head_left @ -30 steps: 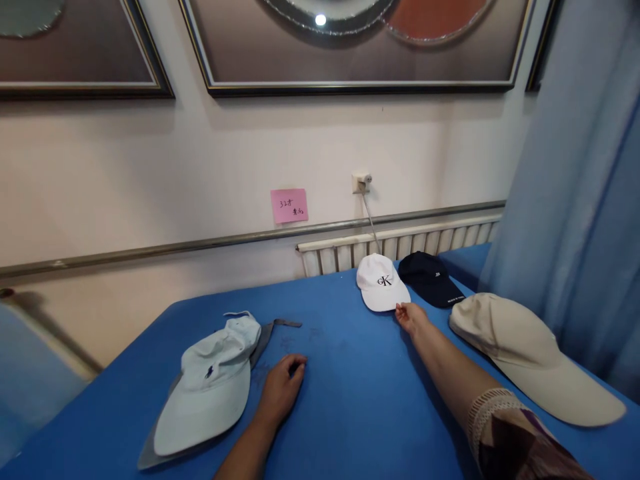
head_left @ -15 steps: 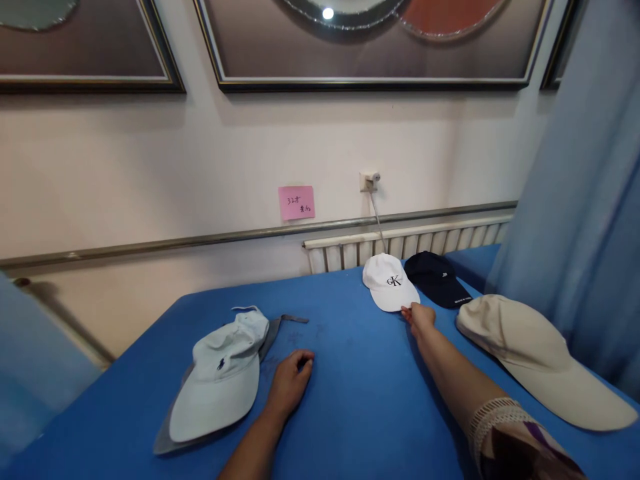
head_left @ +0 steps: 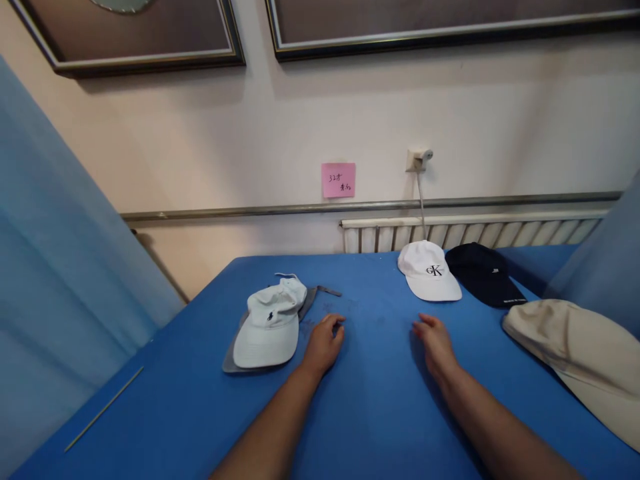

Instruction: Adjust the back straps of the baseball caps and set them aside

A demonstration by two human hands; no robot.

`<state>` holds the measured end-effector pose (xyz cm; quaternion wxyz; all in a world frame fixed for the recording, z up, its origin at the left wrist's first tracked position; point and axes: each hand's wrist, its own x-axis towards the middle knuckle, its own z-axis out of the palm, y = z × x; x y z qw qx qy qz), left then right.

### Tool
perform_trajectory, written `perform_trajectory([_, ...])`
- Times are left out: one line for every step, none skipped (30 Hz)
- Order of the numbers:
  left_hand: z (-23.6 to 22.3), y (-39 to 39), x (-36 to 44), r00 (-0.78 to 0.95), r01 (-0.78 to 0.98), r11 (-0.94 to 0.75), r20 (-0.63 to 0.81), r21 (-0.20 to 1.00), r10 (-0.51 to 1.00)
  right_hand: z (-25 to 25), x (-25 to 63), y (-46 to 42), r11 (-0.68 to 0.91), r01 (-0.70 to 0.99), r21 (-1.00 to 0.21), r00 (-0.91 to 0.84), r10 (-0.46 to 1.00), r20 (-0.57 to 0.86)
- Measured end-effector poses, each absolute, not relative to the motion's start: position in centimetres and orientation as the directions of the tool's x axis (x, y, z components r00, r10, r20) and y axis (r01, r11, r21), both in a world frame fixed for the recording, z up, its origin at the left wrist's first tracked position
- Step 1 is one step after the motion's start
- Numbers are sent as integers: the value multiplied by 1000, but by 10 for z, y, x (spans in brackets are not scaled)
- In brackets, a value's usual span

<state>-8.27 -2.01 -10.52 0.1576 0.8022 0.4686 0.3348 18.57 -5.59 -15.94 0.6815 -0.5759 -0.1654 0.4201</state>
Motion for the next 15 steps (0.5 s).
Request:
perform_trajectory([-100, -20, -87, 317, 662, -539, 457, 520, 831, -157, 170, -64, -48, -320, -946, 566, 791, -231])
perform_trajectory([-93, -20, -92, 290, 689, -558, 529, 463, 798, -155, 155, -73, -71, -253, -965, 497, 846, -193])
perform_trajectory([-85, -20, -98, 259, 723, -559, 591, 407, 764, -151, 142, -80, -68, -173, -982, 425, 895, -137])
perform_trajectory([-78, -19, -104, 228, 764, -541, 636, 352, 737, -147, 132, -87, -29, -67, -997, 342, 938, -51])
perform_trajectory([-71, -19, -111, 190, 813, -497, 669, 303, 719, -142, 125, -93, 28, 58, -998, 233, 972, 40])
perform_trajectory([-65, -19, -118, 137, 862, -428, 690, 270, 711, -138, 120, -97, 89, 165, -982, 131, 985, 111])
perform_trajectory([-61, -18, -125, 80, 904, -346, 698, 250, 712, -135, 119, -100, 141, 249, -958, 47, 986, 158])
perform_trajectory([-58, -18, -130, 26, 936, -262, 695, 236, 719, -132, 119, -101, 175, 308, -935, -12, 984, 180])
perform_trajectory([-57, -17, -135, -19, 958, -181, 677, 224, 735, -131, 121, -101, 186, 342, -921, -40, 982, 184])
perform_trajectory([-58, -16, -138, -54, 971, -111, 651, 209, 757, -130, 123, -101, 181, 358, -916, -49, 983, 176])
perform_trajectory([-59, -16, -141, -72, 980, -60, 620, 190, 781, -131, 126, -100, 170, 360, -917, -48, 985, 163])
perform_trajectory([-61, -14, -143, -75, 985, -31, 588, 168, 806, -131, 128, -98, 158, 354, -922, -48, 987, 151])
perform_trajectory([-62, -13, -145, -70, 988, -18, 560, 150, 825, -133, 130, -97, 149, 346, -926, -50, 989, 140])
perform_trajectory([-64, -12, -146, -60, 990, -20, 543, 140, 838, -134, 132, -96, 146, 337, -930, -56, 989, 135])
perform_trajectory([-64, -10, -148, -49, 990, -31, 538, 138, 841, -135, 132, -96, 146, 331, -932, -61, 989, 134])
